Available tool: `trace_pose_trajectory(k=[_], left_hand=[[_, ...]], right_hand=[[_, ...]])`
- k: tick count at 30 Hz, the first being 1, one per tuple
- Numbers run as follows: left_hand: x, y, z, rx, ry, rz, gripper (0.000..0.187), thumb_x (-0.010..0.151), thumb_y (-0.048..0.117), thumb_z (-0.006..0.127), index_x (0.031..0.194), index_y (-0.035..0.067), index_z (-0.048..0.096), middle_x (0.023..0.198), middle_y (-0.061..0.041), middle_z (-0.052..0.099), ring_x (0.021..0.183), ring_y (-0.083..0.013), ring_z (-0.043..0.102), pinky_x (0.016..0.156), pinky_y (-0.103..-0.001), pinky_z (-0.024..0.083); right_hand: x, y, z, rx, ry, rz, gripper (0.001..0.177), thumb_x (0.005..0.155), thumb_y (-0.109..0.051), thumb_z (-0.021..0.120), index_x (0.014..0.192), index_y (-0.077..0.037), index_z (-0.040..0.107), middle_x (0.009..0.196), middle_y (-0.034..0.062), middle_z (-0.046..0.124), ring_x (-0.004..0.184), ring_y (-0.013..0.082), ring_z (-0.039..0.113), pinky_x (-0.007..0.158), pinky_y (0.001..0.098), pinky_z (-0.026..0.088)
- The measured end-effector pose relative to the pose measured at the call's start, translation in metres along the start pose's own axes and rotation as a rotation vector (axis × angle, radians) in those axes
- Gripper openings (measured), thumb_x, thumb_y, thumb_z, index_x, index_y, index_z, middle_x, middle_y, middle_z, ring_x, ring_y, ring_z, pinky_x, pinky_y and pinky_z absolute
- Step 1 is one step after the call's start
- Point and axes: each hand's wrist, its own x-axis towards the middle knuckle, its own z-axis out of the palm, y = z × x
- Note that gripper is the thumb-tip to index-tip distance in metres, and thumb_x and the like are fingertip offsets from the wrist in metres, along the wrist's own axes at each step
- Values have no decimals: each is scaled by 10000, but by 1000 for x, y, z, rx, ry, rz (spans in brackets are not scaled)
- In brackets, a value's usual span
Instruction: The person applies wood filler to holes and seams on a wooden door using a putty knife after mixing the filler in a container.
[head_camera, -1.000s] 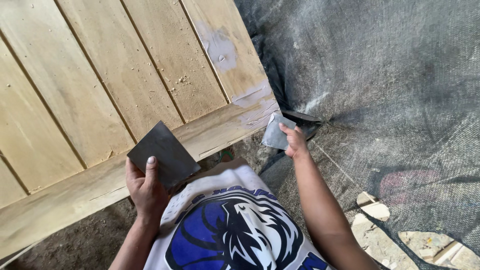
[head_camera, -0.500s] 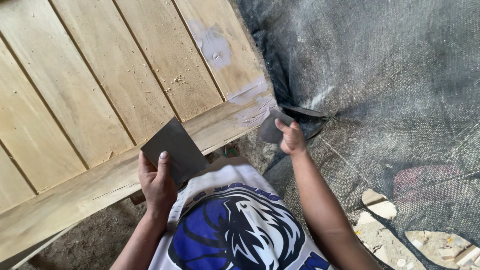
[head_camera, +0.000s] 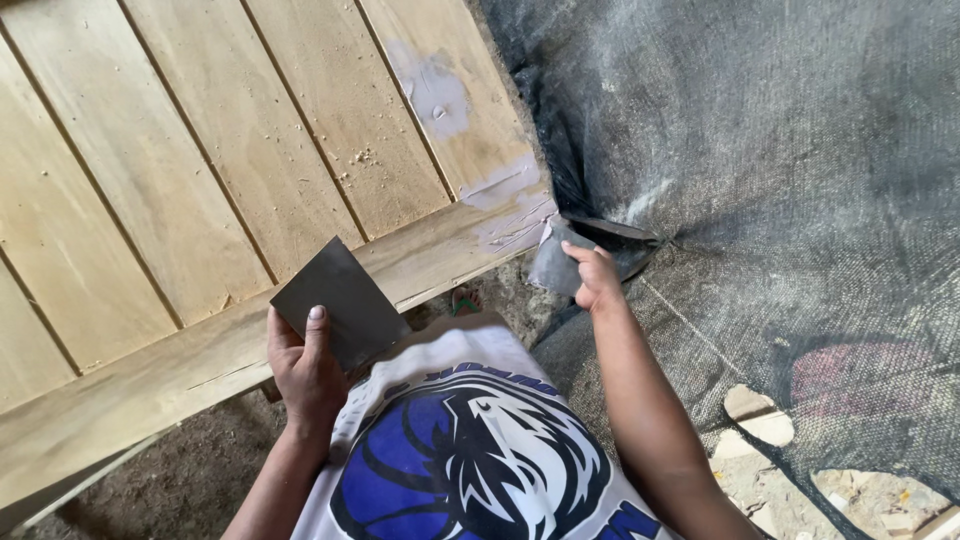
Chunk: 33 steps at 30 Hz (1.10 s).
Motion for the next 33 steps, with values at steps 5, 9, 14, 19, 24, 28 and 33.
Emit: trace_pose_trajectory(k=[5, 9, 14, 19, 24, 28, 33], left_hand=[[0, -5, 1, -35, -39, 11, 305, 1084, 97, 560, 1371, 7, 507, 1262, -110, 641, 1138, -171, 630, 1003, -320, 537], [1, -4, 2, 22, -24, -7, 323, 1082, 108, 559, 1382, 7, 498, 1261, -113, 641, 1124, -172, 627, 985, -322, 543], [1, -3, 1, -30, -33, 4, 342, 1071, 100, 566, 1395, 12, 498, 1289, -115, 629, 1167, -169, 616, 1017, -315, 528], [-2, -5, -6, 36, -10, -21, 320, 1084, 122, 564, 1377, 7, 509, 1257, -105, 632, 1126, -163, 619, 986, -318, 543], [0, -6, -5, -11, -19, -1, 331, 1078, 125, 567, 1380, 9, 501, 1263, -96, 629, 1132, -161, 616, 994, -309, 533], [2, -8, -3, 63, -26, -7, 331, 1082, 126, 564, 1384, 4, 506, 1268, -115, 636, 1140, -169, 620, 994, -313, 535], [4, -14, 2, 52, -80, 9, 348, 1079, 102, 567, 1401, -8, 493, 1314, -129, 632, 1194, -180, 614, 1033, -317, 514]], right_hand=[[19, 13, 4, -65, 9, -57, 330, 865, -102, 754, 1168, 8, 682, 1029, 123, 731, 881, 244, 719, 771, 420, 595], [10, 6, 13, -131, 135, 5, 329, 844, -102, 756, 1143, -5, 661, 1003, 131, 735, 872, 253, 735, 755, 437, 614], [-2, -3, 23, -250, 192, 53, 320, 856, -118, 762, 1119, 48, 688, 1004, 163, 743, 827, 275, 742, 714, 453, 602], [-3, -8, 34, -212, 198, 82, 334, 853, -96, 742, 1160, 21, 685, 1014, 152, 741, 834, 275, 751, 725, 445, 619], [-9, -1, 39, -141, 152, -6, 337, 878, -87, 716, 1202, -21, 654, 1067, 127, 721, 929, 247, 730, 787, 430, 624], [-23, 10, 40, -177, 138, -154, 359, 885, -118, 714, 1226, -65, 613, 1119, 100, 689, 994, 220, 691, 826, 415, 602], [-24, 14, 36, -446, 113, -445, 321, 924, -146, 722, 1205, -8, 653, 1142, 143, 709, 1009, 233, 680, 856, 367, 565]])
